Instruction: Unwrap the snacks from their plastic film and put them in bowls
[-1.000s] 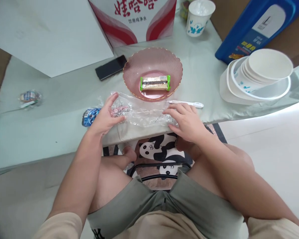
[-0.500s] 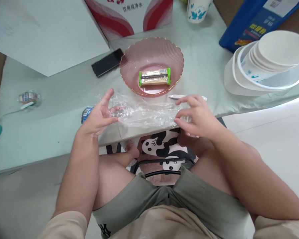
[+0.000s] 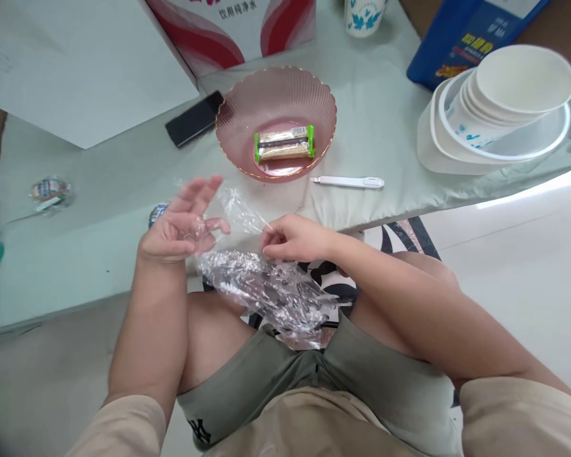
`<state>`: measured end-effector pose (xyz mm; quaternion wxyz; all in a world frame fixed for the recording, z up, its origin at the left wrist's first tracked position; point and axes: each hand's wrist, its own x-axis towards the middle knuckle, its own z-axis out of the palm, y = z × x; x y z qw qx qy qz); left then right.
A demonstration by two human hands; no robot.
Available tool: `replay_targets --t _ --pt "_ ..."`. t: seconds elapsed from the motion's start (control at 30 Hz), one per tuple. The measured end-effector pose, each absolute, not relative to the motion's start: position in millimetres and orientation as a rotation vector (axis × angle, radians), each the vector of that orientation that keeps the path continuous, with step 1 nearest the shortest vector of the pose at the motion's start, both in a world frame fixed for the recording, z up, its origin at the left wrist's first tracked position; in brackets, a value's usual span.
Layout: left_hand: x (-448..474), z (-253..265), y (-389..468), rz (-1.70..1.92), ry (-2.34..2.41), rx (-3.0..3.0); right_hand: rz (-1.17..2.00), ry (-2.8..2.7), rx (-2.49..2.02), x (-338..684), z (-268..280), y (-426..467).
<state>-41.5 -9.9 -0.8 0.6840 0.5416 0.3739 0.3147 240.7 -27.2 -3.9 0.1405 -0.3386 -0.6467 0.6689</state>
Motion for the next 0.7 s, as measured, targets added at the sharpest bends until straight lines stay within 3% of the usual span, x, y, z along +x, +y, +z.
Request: replay_targets --t 0.2,0.33,0.5,0.7 --pt "-20 0 -12 1.061 0.920 1.032 1.641 -1.541 -1.156 245 2 -31" --pt "8 -2 -23 0.891 0.883 0.820 1.519 -1.490 -1.163 243 0 -30" --pt "24 0 -26 0.642 1.095 0.996 1.427 -1.618 -1.176 242 -2 -29" --pt "21 -5 -21 0.821 1.118 1.066 1.187 -1.690 -1.176 249 -5 -27"
